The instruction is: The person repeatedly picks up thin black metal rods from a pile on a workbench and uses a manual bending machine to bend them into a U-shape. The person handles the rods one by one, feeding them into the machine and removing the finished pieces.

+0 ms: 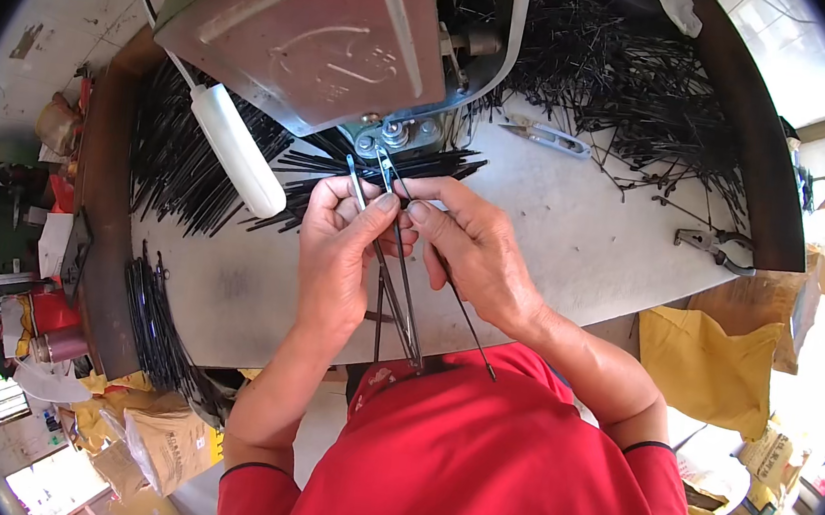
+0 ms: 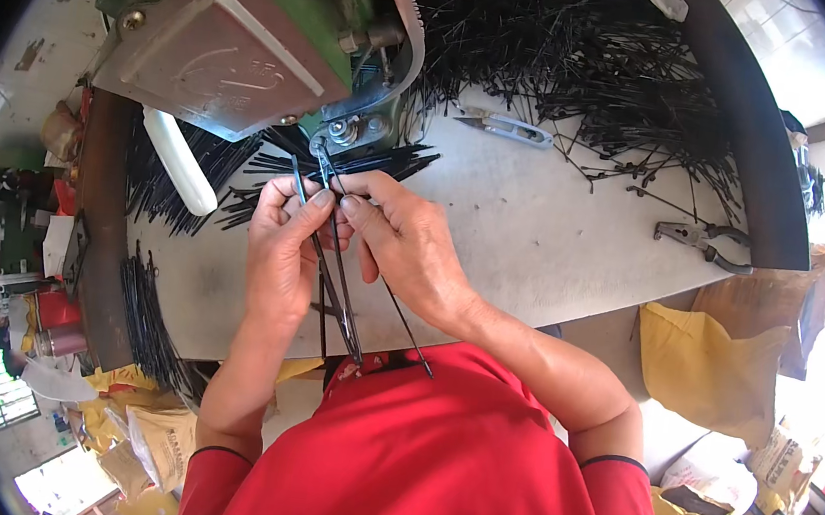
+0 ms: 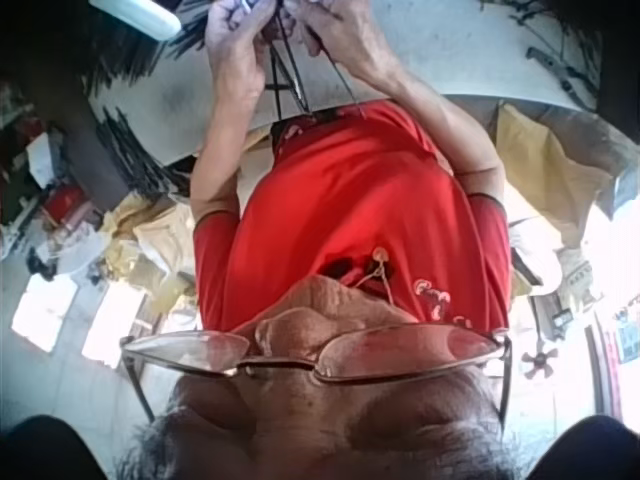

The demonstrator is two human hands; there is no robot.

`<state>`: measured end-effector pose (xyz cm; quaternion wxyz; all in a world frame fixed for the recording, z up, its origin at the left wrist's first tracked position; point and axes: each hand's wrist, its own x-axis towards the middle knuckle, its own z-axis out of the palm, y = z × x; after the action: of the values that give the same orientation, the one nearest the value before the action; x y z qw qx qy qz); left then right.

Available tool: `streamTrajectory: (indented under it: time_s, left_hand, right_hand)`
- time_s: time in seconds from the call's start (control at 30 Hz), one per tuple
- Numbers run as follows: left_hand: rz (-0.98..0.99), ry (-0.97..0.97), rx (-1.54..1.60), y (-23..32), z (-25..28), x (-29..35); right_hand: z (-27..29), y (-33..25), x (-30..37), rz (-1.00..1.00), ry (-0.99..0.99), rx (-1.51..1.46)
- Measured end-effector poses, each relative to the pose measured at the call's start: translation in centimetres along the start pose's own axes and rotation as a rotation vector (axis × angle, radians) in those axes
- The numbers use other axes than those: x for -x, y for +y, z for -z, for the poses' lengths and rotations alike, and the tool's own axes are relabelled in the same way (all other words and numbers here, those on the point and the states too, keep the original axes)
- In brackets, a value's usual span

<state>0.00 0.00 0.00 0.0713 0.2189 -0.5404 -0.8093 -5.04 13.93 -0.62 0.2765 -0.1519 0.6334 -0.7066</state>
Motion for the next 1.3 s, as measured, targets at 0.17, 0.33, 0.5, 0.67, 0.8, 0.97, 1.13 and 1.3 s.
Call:
streamTrajectory:
  time_s: [0.17,0.33,0.5,0.67,0.8,0.97,1.13,1.3]
  left_hand:
    - [-0.026,0.026,-0.018,-0.2,0.2,0.4]
    - [-0.057,0.219,-0.342,4.2,4.5,2.7]
    - [-0.466,0.465,-0.945,6.2,13.2,3.8]
    - [-0.317,0.169,-0.844,3.1,6.2,2.7]
    - [-0.477,-0.11,-0.994,-1.0,1.3,0.5]
    - [-0.791,-0.151,-1.291,-2.6,-0.8,-0.6]
    - [-0.632,-0.083,-1.072,-1.3,1.2,-0.6]
    - [-0.904,0.12,-1.445,2.0,3.5,-7.0]
  right_hand:
    - [-1.0,0.0,0.8,0.065,0.069,0.068]
    - [3.4,0.7,0.6,0.289,0.132,0.602]
    - [10.8,0.3,-1.8,0.372,0.431,1.419]
    - [11.3,1.0,-2.1,0.393,0.403,1.462]
    - [10.5,0.5,-2.1,0.373,0.442,1.139]
    - [9.3,-0.6,-3.5,0.361,0.364,1.031]
    - [9.9,0.0,-2.0,0.289,0.371,1.203]
    - [9.9,0.8,0.3,0.335,0.359,1.313]
